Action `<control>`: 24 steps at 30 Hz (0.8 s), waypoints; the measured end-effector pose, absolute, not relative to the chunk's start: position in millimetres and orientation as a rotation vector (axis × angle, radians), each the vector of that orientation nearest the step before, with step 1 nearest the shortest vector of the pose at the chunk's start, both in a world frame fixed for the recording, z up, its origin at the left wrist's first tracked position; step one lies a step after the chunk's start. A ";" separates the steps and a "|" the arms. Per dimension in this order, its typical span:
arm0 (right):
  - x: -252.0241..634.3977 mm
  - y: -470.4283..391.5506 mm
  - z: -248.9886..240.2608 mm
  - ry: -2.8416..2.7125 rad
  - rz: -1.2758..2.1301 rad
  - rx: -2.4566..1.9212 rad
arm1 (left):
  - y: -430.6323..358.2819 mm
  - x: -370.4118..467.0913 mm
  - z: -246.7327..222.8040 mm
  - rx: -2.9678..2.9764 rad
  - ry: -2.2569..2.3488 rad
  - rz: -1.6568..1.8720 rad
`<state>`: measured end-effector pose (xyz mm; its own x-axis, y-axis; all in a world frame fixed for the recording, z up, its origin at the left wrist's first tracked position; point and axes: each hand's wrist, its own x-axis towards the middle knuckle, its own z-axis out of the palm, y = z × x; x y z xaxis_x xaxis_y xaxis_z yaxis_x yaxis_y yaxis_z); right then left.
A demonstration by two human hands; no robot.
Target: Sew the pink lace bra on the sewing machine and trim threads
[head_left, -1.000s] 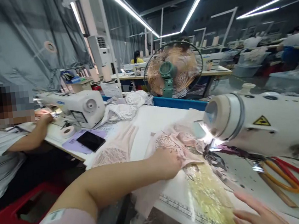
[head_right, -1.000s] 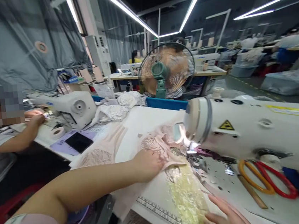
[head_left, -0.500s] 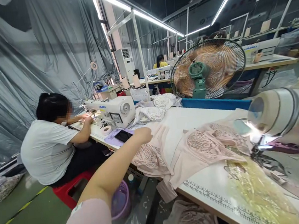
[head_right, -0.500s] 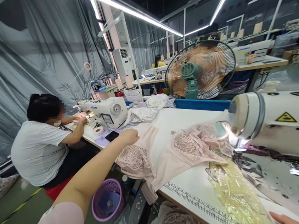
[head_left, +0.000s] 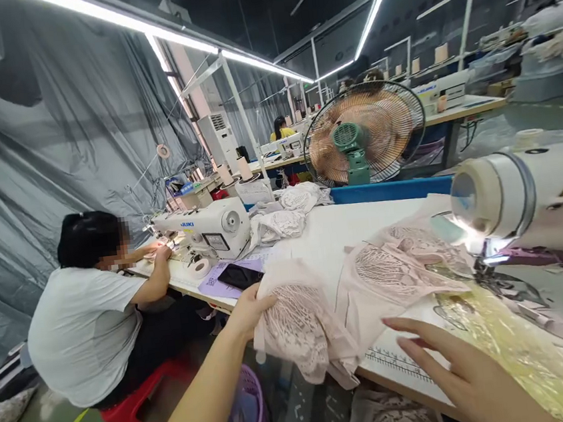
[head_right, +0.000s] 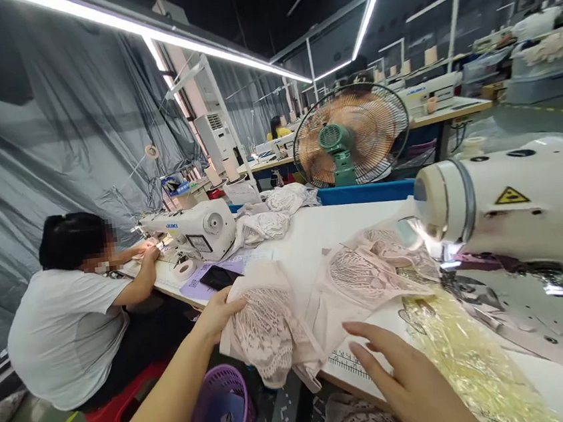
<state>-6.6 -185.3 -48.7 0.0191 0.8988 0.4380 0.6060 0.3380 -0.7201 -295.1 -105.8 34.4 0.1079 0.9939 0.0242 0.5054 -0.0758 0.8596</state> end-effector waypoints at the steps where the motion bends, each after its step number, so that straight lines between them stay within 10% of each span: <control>1: -18.8 -180.5 -38.0 -1.649 0.591 -1.340 | -116.1 -294.8 39.1 1.635 1.396 0.916; 9: -61.6 -181.0 -20.1 -1.451 0.916 -1.181 | -176.7 -264.0 31.8 0.900 0.873 1.180; 24: 36.6 -269.0 -42.2 -1.520 0.967 -1.387 | -213.5 -163.4 -32.5 0.650 0.638 0.563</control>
